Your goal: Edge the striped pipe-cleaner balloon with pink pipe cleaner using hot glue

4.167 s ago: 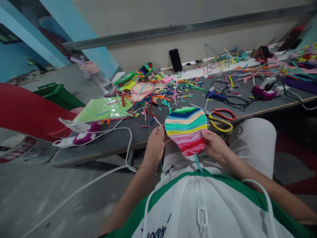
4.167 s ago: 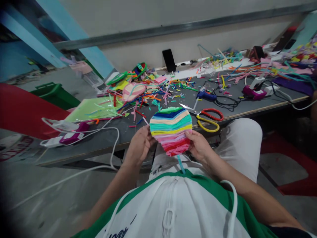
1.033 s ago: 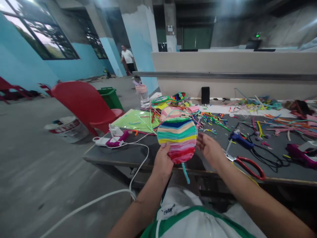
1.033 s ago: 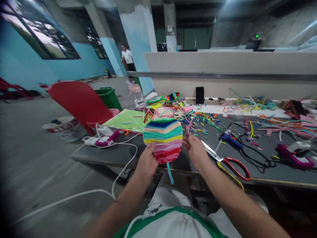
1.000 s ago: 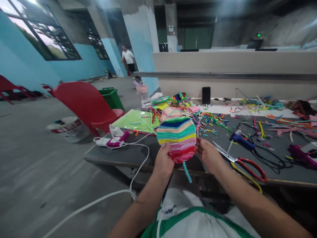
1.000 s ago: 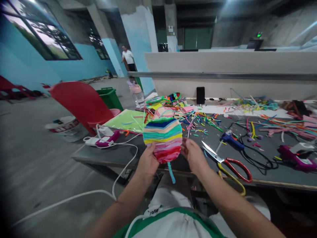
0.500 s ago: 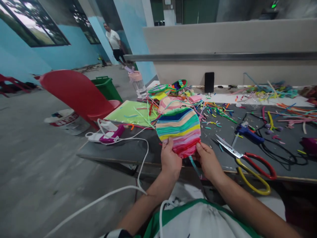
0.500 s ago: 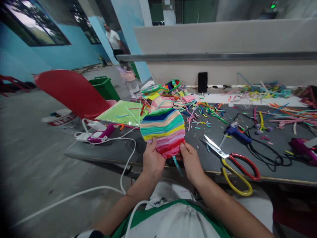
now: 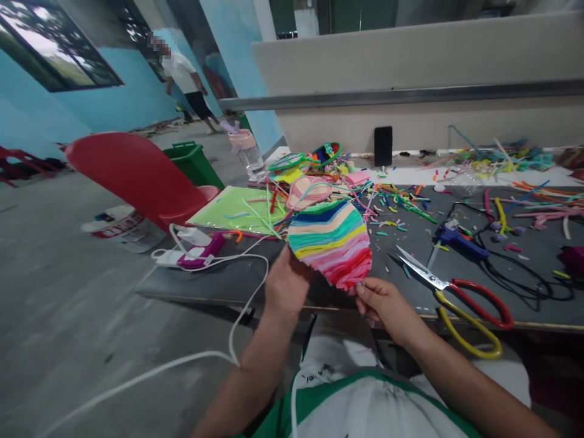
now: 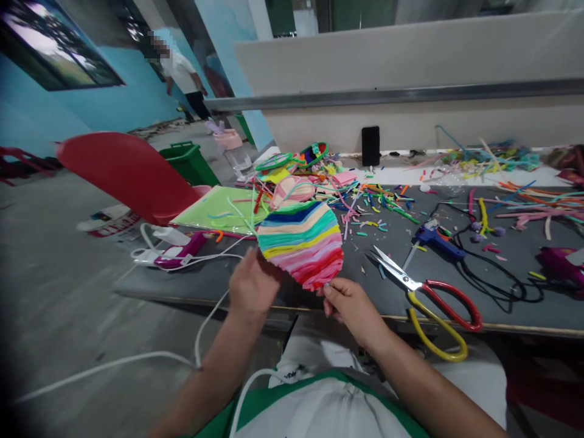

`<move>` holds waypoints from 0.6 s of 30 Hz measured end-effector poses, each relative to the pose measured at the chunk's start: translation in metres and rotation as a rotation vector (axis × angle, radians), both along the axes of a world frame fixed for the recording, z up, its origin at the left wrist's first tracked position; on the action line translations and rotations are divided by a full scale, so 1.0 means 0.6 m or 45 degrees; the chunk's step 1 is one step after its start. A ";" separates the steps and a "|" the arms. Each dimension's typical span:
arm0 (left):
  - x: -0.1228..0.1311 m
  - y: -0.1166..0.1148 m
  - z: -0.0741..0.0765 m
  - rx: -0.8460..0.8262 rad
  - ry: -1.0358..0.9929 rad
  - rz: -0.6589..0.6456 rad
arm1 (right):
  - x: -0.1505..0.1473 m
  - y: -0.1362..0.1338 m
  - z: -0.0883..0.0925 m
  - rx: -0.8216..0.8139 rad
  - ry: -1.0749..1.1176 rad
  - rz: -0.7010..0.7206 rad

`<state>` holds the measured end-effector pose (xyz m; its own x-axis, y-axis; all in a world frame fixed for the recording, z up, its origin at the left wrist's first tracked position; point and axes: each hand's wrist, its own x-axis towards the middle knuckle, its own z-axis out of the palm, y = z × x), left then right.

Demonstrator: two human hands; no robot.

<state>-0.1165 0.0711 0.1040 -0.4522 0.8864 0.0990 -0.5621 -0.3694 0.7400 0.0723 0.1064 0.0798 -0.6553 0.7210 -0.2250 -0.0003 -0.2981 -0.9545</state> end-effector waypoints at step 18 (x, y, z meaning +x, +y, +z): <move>-0.067 -0.014 0.010 -0.504 0.303 -0.228 | 0.073 -0.010 0.007 0.664 -0.468 0.034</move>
<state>-0.1568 0.0625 0.1100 -0.2949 0.9387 -0.1787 -0.3894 0.0528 0.9196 0.1158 0.1006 0.0837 -0.6213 0.7810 -0.0627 0.3559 0.2100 -0.9106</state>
